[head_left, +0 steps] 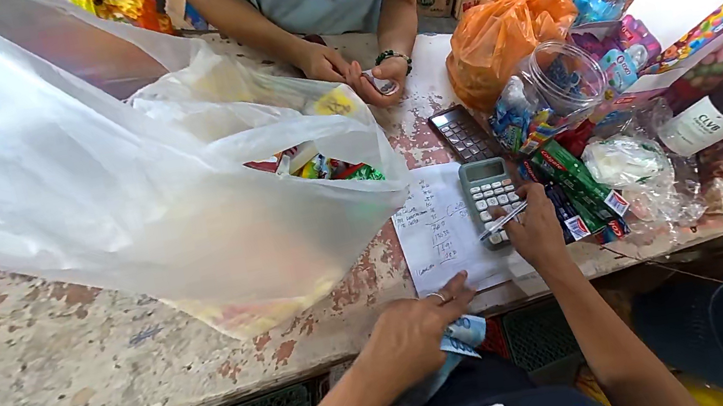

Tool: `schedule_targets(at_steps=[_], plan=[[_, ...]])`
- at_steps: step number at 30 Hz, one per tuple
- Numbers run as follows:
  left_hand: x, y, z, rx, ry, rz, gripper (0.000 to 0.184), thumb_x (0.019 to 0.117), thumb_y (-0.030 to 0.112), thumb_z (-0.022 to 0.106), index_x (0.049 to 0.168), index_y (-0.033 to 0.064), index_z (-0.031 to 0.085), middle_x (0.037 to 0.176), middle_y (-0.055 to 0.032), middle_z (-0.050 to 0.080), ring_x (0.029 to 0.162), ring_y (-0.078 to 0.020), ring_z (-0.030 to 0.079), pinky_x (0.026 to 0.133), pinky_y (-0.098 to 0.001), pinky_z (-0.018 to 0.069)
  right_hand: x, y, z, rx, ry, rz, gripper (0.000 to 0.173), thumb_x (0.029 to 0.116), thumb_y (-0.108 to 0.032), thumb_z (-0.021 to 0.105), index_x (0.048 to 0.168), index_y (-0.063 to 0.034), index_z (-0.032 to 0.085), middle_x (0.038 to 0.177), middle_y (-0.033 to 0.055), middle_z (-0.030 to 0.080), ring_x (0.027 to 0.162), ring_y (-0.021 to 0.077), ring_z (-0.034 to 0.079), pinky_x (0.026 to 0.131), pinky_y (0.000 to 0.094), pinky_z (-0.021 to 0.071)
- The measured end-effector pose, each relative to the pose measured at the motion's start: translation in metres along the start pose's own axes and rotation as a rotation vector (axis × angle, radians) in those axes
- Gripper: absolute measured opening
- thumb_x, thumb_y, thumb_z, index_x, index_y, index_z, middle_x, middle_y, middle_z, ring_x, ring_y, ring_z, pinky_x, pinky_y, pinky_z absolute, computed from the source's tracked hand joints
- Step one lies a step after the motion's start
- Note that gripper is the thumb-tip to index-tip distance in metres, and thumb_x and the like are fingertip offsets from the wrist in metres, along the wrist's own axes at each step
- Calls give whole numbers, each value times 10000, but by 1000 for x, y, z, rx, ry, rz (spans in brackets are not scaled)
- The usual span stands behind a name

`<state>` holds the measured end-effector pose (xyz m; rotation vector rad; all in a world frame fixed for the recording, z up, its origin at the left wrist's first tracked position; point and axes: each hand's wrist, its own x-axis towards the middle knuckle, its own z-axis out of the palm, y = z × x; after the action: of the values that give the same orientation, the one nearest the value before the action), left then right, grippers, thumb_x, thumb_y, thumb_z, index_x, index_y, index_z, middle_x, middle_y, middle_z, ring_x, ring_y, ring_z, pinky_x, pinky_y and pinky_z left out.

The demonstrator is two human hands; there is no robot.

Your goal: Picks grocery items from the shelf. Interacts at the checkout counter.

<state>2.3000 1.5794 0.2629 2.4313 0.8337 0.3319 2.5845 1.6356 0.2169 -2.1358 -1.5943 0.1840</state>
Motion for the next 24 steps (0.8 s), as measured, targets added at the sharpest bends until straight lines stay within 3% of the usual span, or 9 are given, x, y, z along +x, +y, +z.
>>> schedule_targets(at_steps=[2,5,10,15,20,24], plan=[[7,6,4,4,-113,-75,809,747,32,780,1502,198,540,1618,0,428,872,-316,740,638,-537,568,1,4,-1,20,51,-153,484,1023,-430,546,1263,-21,636,1249,148,674,1183,343,613,1029,566,460],[15,7,-1,-39,-168,-160,742,796,12,728,1490,202,552,1623,35,418,1034,-325,722,718,-576,567,7,17,2,35,75,-276,367,1087,-340,431,1203,-98,681,1203,70,703,1176,315,618,958,560,480],[12,7,0,-49,-124,-185,706,801,11,720,1463,215,586,1597,36,458,1025,-322,727,714,-576,566,12,27,2,81,116,-343,332,1088,-276,420,1162,-130,709,1134,59,712,1115,275,637,912,495,506],[10,5,6,-61,-50,-178,715,773,-18,728,1438,216,614,1577,49,484,966,-316,741,678,-571,570,13,28,-7,54,48,-361,352,1091,-290,403,1218,-137,694,1194,57,706,1167,297,617,923,542,484],[8,3,13,-68,1,-168,689,761,6,751,1409,214,641,1555,44,512,966,-306,746,659,-566,576,-5,17,-30,197,116,-426,282,1057,-271,485,1109,-168,743,1134,7,713,1153,198,611,1030,489,442],[9,5,11,-66,-19,-189,681,768,12,736,1409,219,640,1557,49,510,968,-308,743,664,-571,573,-22,16,-19,142,89,-437,256,1034,-247,491,1049,-234,746,1077,-58,721,1122,143,620,1010,456,431]])
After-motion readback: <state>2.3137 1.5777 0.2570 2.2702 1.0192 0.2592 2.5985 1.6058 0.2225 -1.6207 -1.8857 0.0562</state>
